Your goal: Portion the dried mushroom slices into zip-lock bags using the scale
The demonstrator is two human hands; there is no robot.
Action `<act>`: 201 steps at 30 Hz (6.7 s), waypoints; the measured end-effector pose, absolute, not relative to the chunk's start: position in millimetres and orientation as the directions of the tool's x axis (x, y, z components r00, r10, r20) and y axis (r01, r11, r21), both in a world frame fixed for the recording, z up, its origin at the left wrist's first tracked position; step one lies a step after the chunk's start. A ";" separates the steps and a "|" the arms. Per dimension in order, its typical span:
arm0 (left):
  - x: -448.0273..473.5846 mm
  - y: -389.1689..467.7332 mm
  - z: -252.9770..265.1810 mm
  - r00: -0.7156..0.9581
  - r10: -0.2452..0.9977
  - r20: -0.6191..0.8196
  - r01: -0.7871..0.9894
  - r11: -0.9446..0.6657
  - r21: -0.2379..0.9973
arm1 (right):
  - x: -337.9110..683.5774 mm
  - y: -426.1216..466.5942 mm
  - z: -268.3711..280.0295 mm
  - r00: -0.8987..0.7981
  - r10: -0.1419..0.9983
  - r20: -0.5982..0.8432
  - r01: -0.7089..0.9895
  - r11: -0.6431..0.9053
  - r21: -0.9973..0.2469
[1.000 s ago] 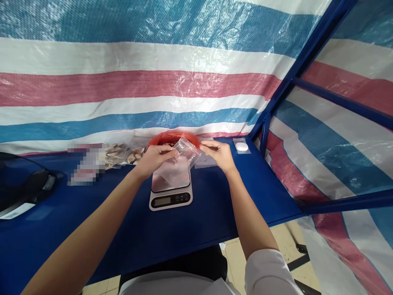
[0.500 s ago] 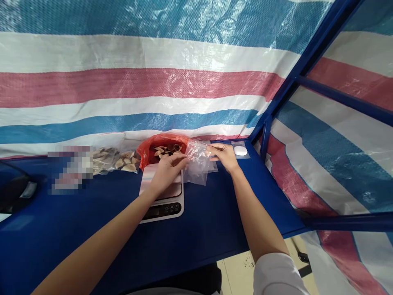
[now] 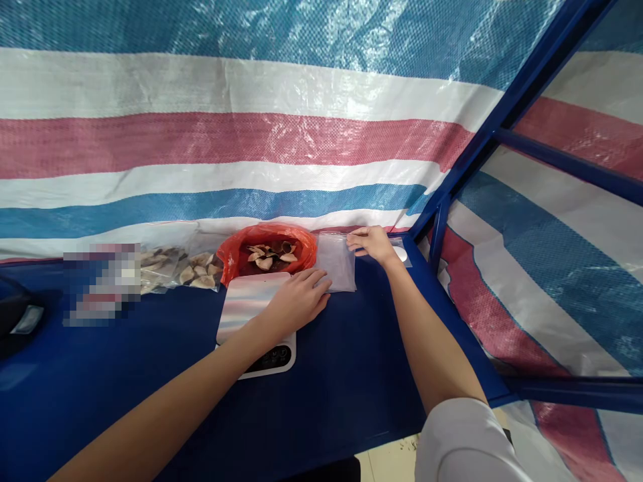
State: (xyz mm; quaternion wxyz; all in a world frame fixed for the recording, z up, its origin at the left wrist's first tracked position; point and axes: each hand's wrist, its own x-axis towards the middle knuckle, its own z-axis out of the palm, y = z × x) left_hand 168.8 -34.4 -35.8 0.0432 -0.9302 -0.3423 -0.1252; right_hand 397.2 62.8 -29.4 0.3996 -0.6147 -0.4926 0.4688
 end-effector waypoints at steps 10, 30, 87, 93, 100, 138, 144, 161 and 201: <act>175.7 -31.5 -45.0 0.740 0.662 0.114 0.667 -0.745 -0.002 | 376.2 73.6 -43.7 -0.083 0.989 0.126 0.748 0.146 -0.647; 185.6 -37.7 -56.8 0.674 0.714 0.191 0.716 -0.695 0.068 | 354.1 28.7 -57.6 -0.450 0.811 0.374 0.828 0.536 -0.165; -20.3 -95.3 -78.0 0.274 0.884 0.378 0.926 -0.349 0.145 | 299.1 -86.8 -87.2 -0.402 0.860 0.315 0.875 0.462 -0.143; -17.7 -93.8 -79.1 0.225 0.915 0.336 0.955 -0.276 0.112 | 298.0 -87.5 -85.0 -0.406 0.876 0.262 0.884 0.449 -0.134; -13.2 -95.9 -73.5 0.188 0.940 0.285 0.964 -0.232 0.130 | 297.6 -88.3 -85.0 -0.409 0.876 0.255 0.888 0.447 -0.112; -81.7 -17.6 -15.8 0.287 0.855 0.433 0.915 -0.379 0.140 | 295.8 -59.0 -91.2 -0.347 0.864 0.365 0.870 0.442 -0.219; -89.8 -11.8 -16.6 0.282 0.857 0.431 0.910 -0.381 0.162 | 296.2 -60.0 -90.7 -0.350 0.864 0.362 0.862 0.448 -0.238; -85.7 -10.5 -15.1 0.256 0.831 0.494 0.911 -0.378 0.163 | 295.2 -62.1 -88.9 -0.348 0.861 0.370 0.854 0.455 -0.255; 22.0 -74.7 -46.7 0.022 0.997 0.077 -0.484 -0.056 0.873 | 226.3 -40.2 -57.4 0.011 0.944 0.330 -0.016 0.330 -0.944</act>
